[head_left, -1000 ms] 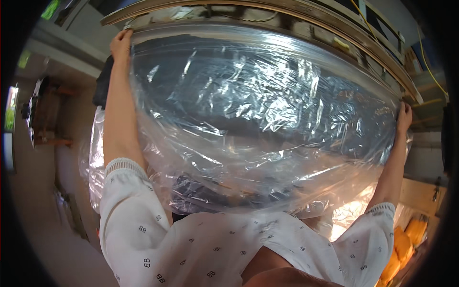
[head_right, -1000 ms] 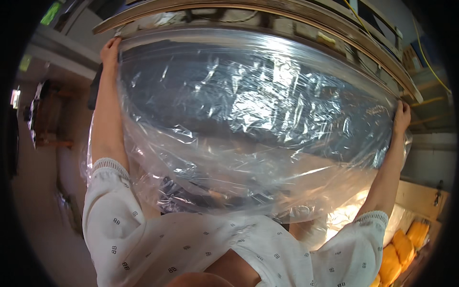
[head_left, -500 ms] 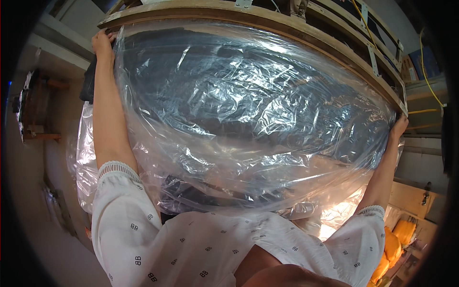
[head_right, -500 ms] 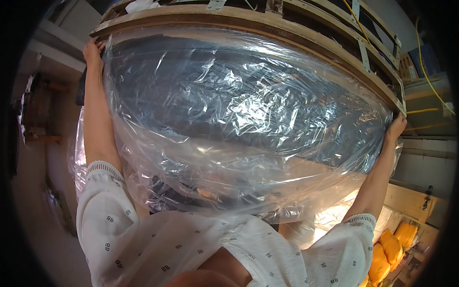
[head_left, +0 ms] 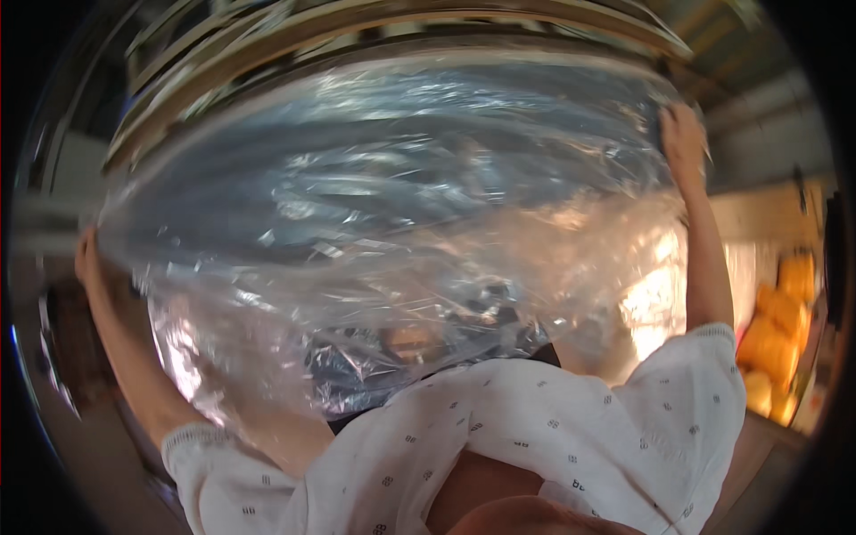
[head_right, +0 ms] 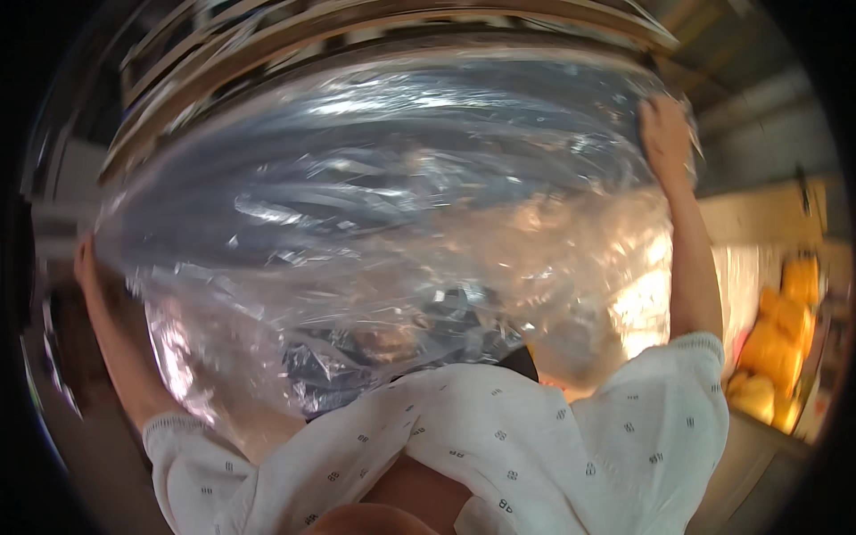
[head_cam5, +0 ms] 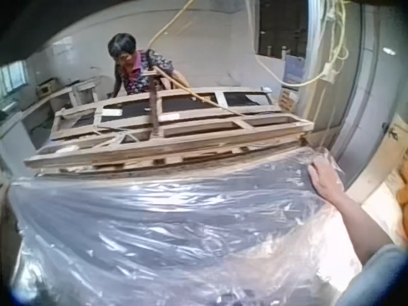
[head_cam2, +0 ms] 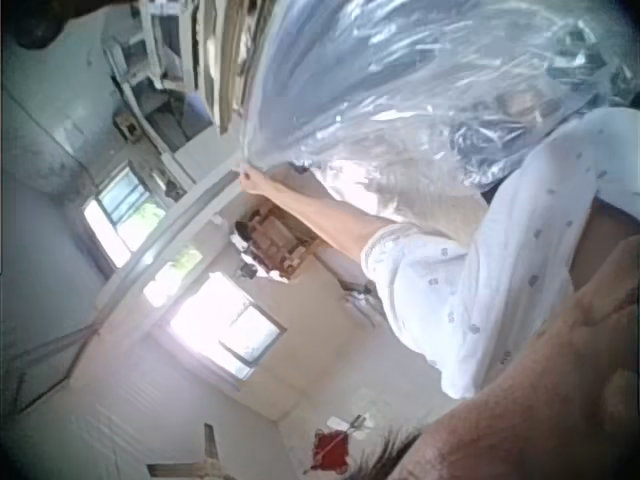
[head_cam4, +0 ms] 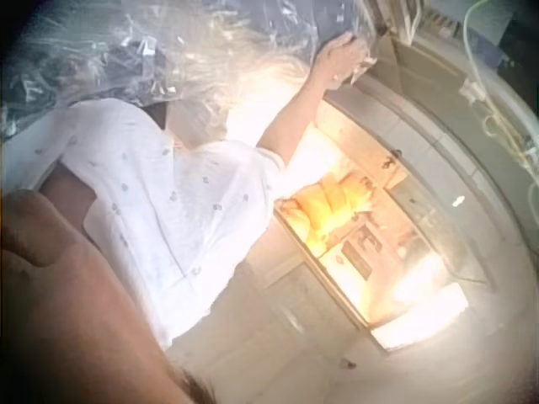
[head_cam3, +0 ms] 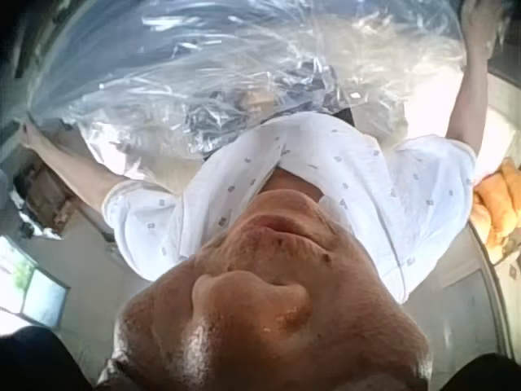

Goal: The person is wrapping a large curved object with a plastic sheet on a workbench.

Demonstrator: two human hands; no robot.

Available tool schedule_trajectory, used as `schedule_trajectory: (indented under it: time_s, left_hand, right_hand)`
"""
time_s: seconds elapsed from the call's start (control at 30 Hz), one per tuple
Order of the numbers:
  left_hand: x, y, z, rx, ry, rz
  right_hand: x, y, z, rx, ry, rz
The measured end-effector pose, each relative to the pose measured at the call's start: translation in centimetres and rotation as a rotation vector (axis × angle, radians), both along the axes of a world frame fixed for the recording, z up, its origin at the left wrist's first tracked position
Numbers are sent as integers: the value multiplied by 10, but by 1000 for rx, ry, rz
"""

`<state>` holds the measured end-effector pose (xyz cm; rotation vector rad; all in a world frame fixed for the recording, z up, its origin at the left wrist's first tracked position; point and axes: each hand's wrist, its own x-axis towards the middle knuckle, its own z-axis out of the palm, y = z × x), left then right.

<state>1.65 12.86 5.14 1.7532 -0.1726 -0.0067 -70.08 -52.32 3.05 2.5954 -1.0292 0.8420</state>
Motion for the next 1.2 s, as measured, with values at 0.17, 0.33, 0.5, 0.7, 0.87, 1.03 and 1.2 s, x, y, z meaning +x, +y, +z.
schedule_trajectory:
  time_s: [0.17, 0.33, 0.5, 0.7, 0.87, 1.03, 1.2]
  left_hand:
    - [54, 138, 43, 1434, -599, 560]
    - [-187, -251, 5, 652, -635, -740]
    - [-374, -347, 6, 496, -930, -896]
    - [-383, -322, -11, 256, -496, -875]
    - [-293, -159, -15, 433, -543, -554]
    - [-277, -20, 26, 699, -729, -405]
    - [-312, -3, 29, 703, -804, -354]
  right_hand:
    - [22, 27, -37, 65, -36, 152]
    - [-12, 55, -21, 173, 93, -82]
    - [2, 55, -25, 173, 88, -59]
    - [-15, -21, -25, 227, 94, -255]
    - [25, 81, -20, 118, 176, 168]
    - [54, 169, -8, 160, 173, 473]
    - [79, 157, -17, 86, 73, 361]
